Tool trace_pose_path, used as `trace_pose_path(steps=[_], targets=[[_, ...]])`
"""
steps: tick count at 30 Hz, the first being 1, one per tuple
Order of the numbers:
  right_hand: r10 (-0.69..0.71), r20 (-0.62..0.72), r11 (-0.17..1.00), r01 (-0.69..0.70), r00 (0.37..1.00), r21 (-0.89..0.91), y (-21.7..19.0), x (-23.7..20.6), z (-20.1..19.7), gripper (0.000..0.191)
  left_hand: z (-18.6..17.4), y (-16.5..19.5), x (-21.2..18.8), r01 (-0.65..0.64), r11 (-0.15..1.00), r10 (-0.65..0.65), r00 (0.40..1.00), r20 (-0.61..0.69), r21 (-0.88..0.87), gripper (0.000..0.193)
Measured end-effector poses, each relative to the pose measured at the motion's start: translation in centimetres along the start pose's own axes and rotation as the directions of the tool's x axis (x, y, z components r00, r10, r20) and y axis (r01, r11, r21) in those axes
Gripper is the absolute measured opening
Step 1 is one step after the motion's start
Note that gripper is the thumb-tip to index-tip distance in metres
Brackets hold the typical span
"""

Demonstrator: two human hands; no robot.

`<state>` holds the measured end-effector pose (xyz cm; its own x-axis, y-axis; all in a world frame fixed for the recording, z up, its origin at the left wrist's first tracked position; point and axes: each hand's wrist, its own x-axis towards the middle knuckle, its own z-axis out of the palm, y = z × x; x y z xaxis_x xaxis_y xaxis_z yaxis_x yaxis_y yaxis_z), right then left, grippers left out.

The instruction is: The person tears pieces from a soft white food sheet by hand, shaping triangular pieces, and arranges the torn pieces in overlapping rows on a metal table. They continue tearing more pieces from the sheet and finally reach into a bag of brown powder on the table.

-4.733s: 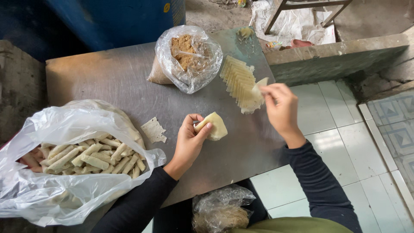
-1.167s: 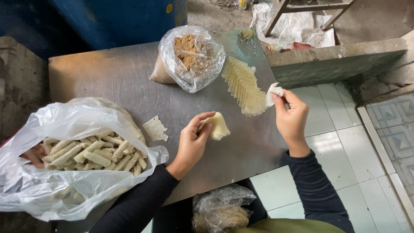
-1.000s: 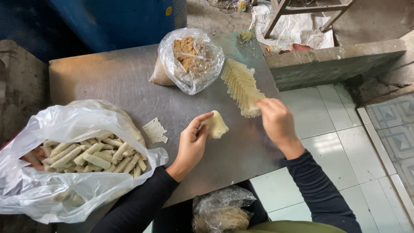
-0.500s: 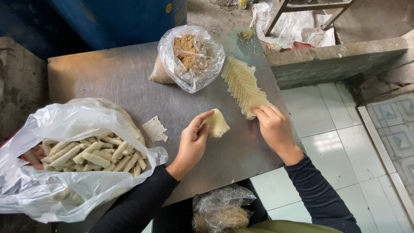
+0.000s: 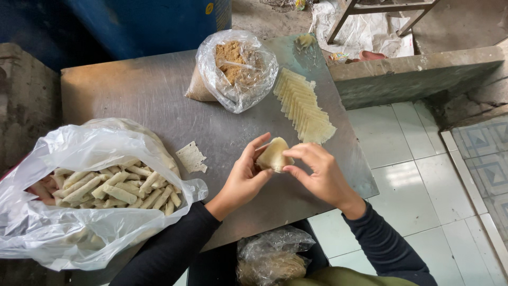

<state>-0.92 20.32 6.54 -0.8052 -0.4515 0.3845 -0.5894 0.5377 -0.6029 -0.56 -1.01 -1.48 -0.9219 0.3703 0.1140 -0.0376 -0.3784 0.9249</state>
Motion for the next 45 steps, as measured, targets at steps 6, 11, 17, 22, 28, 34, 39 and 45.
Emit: trace_pose_path(steps=[6, 11, 17, 22, 28, 34, 39, 45], targets=[[-0.018, 0.052, 1.0, 0.019, 0.998, -0.014, -0.6, 0.4, 0.2, 0.027, 0.1, 1.2, 0.0, 0.072, 0.997, -0.072, 0.997, -0.008, 0.027, 0.084], [0.106, 0.02, 0.975, -0.107, 0.994, 0.194, 0.5, -0.6, 0.8, 0.015, 0.0, 1.0, -0.2, 0.078, 0.995, -0.077, 0.997, -0.023, 0.057, 0.085], [0.442, 0.237, 0.616, -0.485, 0.865, 0.621, 2.5, -0.9, 1.3, 0.014, 0.2, 1.0, -0.2, 0.075, 0.997, -0.075, 0.997, -0.021, 0.022, 0.075], [0.449, 0.22, 0.649, -0.485, 0.866, 0.586, 3.4, -1.3, 1.2, 0.011, 0.5, 1.2, 0.0, 0.103, 0.992, -0.099, 0.993, -0.061, 0.078, 0.069], [0.471, -0.303, 0.855, -0.346, 0.828, 0.386, 7.4, 0.5, -2.6, 0.014, 0.2, 0.9, 0.6, 0.103, 0.995, -0.102, 0.981, -0.164, -0.005, 0.057], [-0.029, -0.245, 0.908, -0.077, 0.969, -0.411, 8.2, -0.4, -2.9, 0.024, 0.3, 0.5, 0.8, 0.087, 0.996, -0.085, 0.982, -0.171, 0.004, 0.049], [-0.052, -0.15, 0.899, -0.019, 0.987, -0.437, 8.2, -1.1, -2.4, 0.027, 0.3, 0.2, 1.1, 0.118, 0.992, -0.107, 0.978, -0.179, 0.054, 0.048], [-0.064, -0.124, 0.885, -0.001, 0.99, -0.465, 8.4, -1.0, -2.3, 0.025, 0.4, 0.3, 1.2, 0.124, 0.99, -0.111, 0.977, -0.184, 0.064, 0.048]])
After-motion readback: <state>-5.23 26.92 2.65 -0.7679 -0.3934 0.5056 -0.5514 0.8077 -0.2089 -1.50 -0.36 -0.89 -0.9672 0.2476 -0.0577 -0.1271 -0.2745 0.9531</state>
